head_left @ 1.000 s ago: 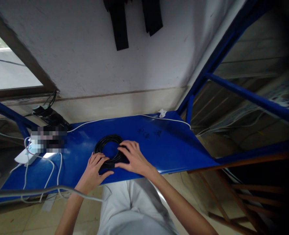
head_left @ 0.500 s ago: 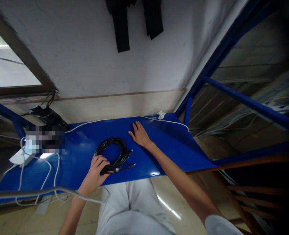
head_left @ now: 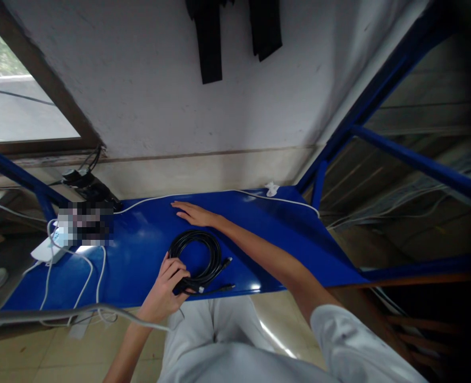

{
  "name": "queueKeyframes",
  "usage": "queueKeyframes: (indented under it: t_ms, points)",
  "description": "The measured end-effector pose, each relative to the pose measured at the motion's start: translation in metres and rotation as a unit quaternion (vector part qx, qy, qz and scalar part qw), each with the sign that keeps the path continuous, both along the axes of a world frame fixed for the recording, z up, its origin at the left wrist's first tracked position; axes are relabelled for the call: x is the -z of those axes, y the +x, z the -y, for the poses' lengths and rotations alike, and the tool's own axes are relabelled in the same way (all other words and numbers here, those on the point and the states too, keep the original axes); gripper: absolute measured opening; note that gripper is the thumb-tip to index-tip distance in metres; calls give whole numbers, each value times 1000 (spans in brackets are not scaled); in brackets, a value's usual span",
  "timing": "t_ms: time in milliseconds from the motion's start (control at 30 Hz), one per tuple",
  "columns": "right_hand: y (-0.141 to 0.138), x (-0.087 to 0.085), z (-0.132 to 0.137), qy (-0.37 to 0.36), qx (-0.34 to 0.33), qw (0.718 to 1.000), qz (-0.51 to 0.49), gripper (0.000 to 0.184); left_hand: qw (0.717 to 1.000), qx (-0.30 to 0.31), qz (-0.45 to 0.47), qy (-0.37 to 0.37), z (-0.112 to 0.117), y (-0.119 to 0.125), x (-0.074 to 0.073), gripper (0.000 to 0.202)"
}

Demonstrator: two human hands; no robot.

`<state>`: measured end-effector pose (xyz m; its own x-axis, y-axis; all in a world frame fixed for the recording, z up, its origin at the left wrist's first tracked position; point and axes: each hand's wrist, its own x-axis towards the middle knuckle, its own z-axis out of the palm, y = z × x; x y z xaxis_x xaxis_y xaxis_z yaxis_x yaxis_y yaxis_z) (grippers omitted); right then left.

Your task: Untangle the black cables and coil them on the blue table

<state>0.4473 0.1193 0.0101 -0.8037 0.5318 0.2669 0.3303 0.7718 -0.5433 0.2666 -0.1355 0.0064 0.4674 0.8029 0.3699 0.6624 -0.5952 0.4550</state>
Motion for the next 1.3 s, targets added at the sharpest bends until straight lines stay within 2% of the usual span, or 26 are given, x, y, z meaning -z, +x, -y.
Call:
queueKeyframes:
  t_ms: [133,200,267,333,400,433,500,600,700,800,867,933,967,1033,1100,1133,1233,1300]
  points:
    - [16,-30,20,-16,49,997,-59,51,1000,11,4,-7,-5,7,1,15]
    - [38,-45,46,-15,64,995,-76,48,1000,21,10,-11,-8,15,1,15]
    - [64,-53,84,-11,67,996,-60,43,999,32,14,-18,-11,26,1,16]
    - [91,-53,129,-8,64,997,-30,39,999,41,16,-30,-15,39,0,16]
    - [116,-47,172,4,85,996,-17,53,997,52,14,-48,-20,53,-2,17]
    - [127,-42,190,11,97,995,-5,60,997,58,13,-54,-23,59,-3,18]
    - [146,-31,215,30,132,991,17,56,995,69,15,-64,-33,73,-4,21]
    - [168,-16,227,76,190,978,37,41,994,87,26,-61,-52,94,-5,24]
    - [185,-6,220,114,224,967,44,38,993,104,29,-45,-70,111,-6,30]
    - [194,-2,210,134,241,960,42,38,994,102,33,-21,-77,119,-8,59]
    - [197,-1,205,143,253,956,36,40,995,91,31,-5,-75,114,-10,84]
    - [200,0,205,149,270,951,23,49,997,67,27,12,-71,96,-12,98]
    - [202,1,206,151,281,948,14,56,998,45,26,22,-68,81,-13,97]
    - [207,4,209,150,311,938,-9,69,998,-28,25,46,-64,40,-16,80]
    - [213,10,215,143,356,923,-35,73,989,-123,16,82,-62,-13,-18,55]
    - [217,14,218,135,381,914,-46,72,981,-171,3,95,-61,-43,-19,49]
    - [226,23,226,94,436,893,-63,72,946,-299,-55,116,-58,-133,-18,45]
    - [228,27,229,66,450,889,-62,76,914,-368,-90,146,-58,-183,-15,44]
